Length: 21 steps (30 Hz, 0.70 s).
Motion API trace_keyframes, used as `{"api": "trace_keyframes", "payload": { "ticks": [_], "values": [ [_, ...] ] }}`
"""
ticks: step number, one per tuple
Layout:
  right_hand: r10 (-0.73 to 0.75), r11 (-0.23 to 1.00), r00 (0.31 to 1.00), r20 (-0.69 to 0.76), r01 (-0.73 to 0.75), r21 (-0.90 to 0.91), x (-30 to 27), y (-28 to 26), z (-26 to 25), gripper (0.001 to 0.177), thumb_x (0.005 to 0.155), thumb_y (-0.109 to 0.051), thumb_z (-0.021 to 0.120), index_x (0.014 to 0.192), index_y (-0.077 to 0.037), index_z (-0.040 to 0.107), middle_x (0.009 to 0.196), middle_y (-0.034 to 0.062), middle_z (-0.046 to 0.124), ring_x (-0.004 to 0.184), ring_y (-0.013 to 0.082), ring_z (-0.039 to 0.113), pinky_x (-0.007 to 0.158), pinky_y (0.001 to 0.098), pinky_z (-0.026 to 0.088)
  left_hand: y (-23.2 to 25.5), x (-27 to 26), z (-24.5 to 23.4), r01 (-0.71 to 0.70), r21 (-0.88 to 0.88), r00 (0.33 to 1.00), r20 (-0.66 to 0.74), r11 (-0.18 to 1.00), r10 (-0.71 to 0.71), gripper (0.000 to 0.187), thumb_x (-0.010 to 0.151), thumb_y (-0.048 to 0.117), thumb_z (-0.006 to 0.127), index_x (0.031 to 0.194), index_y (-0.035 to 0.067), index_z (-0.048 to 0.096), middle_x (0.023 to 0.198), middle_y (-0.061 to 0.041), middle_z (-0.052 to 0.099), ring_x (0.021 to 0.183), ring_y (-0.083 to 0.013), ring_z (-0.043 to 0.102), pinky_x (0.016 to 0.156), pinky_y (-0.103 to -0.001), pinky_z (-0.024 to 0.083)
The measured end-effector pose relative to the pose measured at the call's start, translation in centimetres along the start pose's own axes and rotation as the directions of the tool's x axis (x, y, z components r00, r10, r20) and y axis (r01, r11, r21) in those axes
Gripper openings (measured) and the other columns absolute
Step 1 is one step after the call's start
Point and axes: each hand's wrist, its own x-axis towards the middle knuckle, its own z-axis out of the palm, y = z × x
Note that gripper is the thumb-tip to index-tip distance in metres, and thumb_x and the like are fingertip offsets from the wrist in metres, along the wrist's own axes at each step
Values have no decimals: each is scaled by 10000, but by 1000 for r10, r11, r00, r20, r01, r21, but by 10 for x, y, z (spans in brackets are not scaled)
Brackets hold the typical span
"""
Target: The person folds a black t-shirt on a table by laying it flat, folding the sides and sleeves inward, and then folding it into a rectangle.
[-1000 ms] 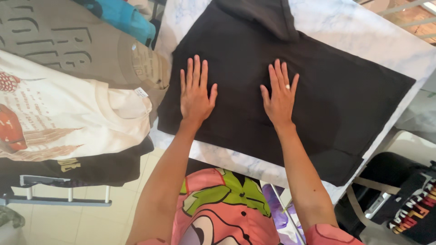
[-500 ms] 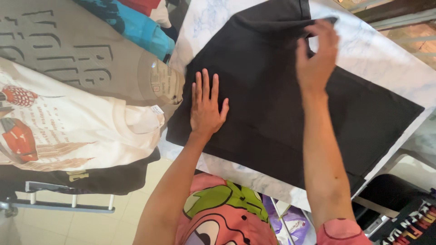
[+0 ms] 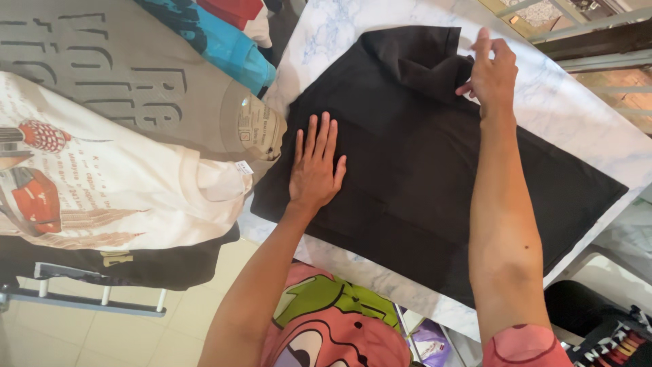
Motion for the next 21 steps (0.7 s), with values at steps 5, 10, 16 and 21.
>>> {"api": "trace_keyframes", "payload": {
  "ticks": [5, 10, 16, 21],
  "values": [
    [-268, 890, 957, 111, 290, -352, 23, 25, 5, 494, 972, -507, 837, 1018, -24, 739, 850, 146, 735, 771, 247, 730, 655, 364, 556, 3, 0, -3, -28, 92, 1000, 2, 995, 28, 709, 1029, 328, 556, 1637, 68, 302, 1715, -101, 233, 1595, -334, 195, 1288, -548, 190],
    [-347, 721, 931, 110, 340, -604, 31, 43, 18, 581, 763, -500, 953, 1006, -57, 666, 931, 156, 704, 867, 330, 713, 718, 450, 557, 5, 1, -4, -22, 70, 1000, -3, 997, 22, 722, 1015, 351, 568, 1628, 76, 305, 1701, -143, 232, 1582, -368, 188, 1275, -572, 190],
    [-277, 758, 959, 57, 255, -600, 20, 48, 42, 629, 715, -436, 971, 1019, -68, 562, 944, 119, 693, 889, 300, 685, 745, 422, 543, 6, 2, -6, -17, 57, 1000, -11, 998, 18, 746, 1006, 364, 586, 1633, 79, 298, 1694, -213, 196, 1574, -433, 159, 1271, -582, 190],
    [-202, 920, 972, 122, 231, -316, -4, 37, 26, 317, 754, -213, 929, 915, -99, 681, 895, 69, 712, 802, 177, 699, 696, 317, 570, 8, 2, -10, -19, 58, 1000, -23, 998, 20, 743, 1012, 372, 580, 1637, 90, 292, 1698, -220, 181, 1573, -458, 144, 1276, -575, 193]
  ]
}}
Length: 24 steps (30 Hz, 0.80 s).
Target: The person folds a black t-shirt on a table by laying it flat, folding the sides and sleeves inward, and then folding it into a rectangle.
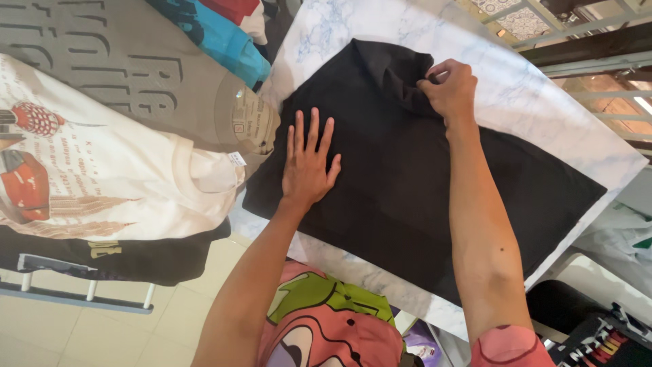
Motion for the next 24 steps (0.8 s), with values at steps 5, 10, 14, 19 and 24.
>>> {"api": "trace_keyframes", "payload": {
  "ticks": [5, 10, 14, 19, 24],
  "values": [
    [-329, 918, 905, -269, 374, 134, -36, -41, -32, 191, 921, -46, 821, 927, -32, 630, 839, 39, 700, 727, 112, 648, 671, 265, 511, 0, -1, -1, 2, 23, 1000, 18, 1000, -2, 743, 1017, 384, 565, 1637, 83, 287, 1701, -217, 169, 1572, -460, 136, 1272, -574, 189],
    [-457, 807, 855, -245, 514, 289, -106, -99, -41, 156, 931, 65, 693, 990, -49, 605, 877, 55, 633, 780, 134, 622, 733, 270, 523, 2, -4, 0, -7, 22, 1000, 10, 1000, 6, 738, 1030, 390, 561, 1646, 83, 294, 1713, -202, 162, 1580, -448, 127, 1280, -558, 175],
    [-636, 769, 767, -84, 639, 7, -177, -126, -13, 210, 762, -45, 771, 873, -109, 604, 837, 75, 599, 733, 252, 644, 659, 387, 486, -1, -7, 8, -23, -12, 1000, -4, 1000, 23, 716, 1034, 341, 585, 1627, 50, 310, 1708, -202, 147, 1577, -437, 107, 1276, -551, 159],
    [-644, 765, 763, 63, 640, 72, -244, -116, 21, 190, 813, -49, 745, 892, -97, 579, 860, 81, 603, 787, 291, 658, 700, 404, 534, -19, -10, 20, -55, -413, 971, -236, 909, -48, 503, 963, 82, 544, 1456, -5, 502, 1608, -196, 467, 1552, -381, 367, 1290, -520, 295],
    [-508, 857, 861, -13, 506, 99, -261, -70, 10, 232, 831, -64, 763, 1043, -107, 678, 950, 85, 683, 820, 274, 694, 708, 372, 555, -8, 7, 13, 114, -903, 900, -82, 414, -429, 369, 1104, 225, 487, 1238, -48, 697, 1138, -181, 751, 1048, -372, 735, 909, -458, 622]
  ]
}}
